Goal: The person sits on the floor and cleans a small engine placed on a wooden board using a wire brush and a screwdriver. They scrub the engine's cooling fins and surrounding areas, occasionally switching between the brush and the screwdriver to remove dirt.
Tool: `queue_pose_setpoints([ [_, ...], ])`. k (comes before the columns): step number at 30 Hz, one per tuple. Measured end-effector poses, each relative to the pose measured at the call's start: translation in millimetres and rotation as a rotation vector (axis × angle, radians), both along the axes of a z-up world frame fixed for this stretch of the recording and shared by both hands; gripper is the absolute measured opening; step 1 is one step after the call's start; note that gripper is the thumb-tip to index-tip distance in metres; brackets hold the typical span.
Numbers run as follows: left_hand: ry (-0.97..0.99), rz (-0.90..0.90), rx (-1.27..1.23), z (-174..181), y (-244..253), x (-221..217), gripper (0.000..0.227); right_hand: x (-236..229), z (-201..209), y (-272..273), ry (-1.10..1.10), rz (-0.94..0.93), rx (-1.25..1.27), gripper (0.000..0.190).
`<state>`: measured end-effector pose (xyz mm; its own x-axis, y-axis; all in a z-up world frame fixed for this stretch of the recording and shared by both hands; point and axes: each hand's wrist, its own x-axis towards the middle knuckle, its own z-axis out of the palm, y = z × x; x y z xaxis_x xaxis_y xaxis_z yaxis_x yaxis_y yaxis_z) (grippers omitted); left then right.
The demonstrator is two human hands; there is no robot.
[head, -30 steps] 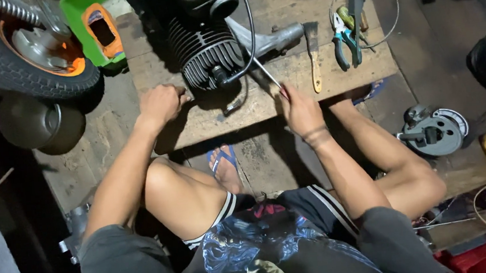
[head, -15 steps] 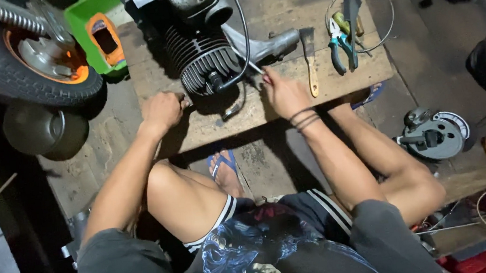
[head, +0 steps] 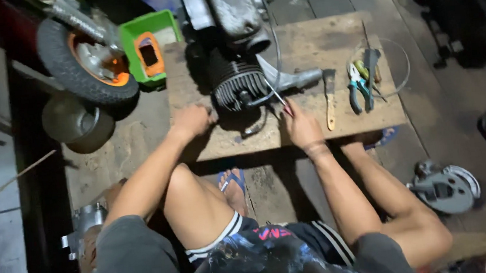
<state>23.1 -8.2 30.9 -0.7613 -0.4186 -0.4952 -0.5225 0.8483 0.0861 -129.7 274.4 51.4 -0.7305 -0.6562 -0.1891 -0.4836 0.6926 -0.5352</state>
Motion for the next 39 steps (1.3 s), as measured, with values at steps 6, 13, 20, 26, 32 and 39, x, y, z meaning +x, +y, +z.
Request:
queue_pose_setpoints([
  [6,0.045,-0.065,-0.033,-42,-19,-7,0.036,13,5,53,0.006,-0.063,0.174,0.045],
  [13,-0.027,-0.049,-0.01,-32,-22,-14,0.037,-6,-33,-3,0.007,-0.052,0.083,0.044],
  [20,-0.014,-0.013,0.078,13,-15,-15,0.035,24,12,25,-0.124,-0.172,0.106,0.047],
  [26,-0.028,-0.013,0.083,-14,-20,-8,0.039,15,-12,-4,-0.102,-0.136,0.03,0.042],
  [32,-0.03,-0.043,0.043,-21,-30,-23,0.035,22,2,41,-0.074,-0.15,0.159,0.043],
  [39,0.0,-0.094,-0.122,-75,-32,-13,0.031,21,-10,-15,-0.053,-0.088,-0.007,0.041],
])
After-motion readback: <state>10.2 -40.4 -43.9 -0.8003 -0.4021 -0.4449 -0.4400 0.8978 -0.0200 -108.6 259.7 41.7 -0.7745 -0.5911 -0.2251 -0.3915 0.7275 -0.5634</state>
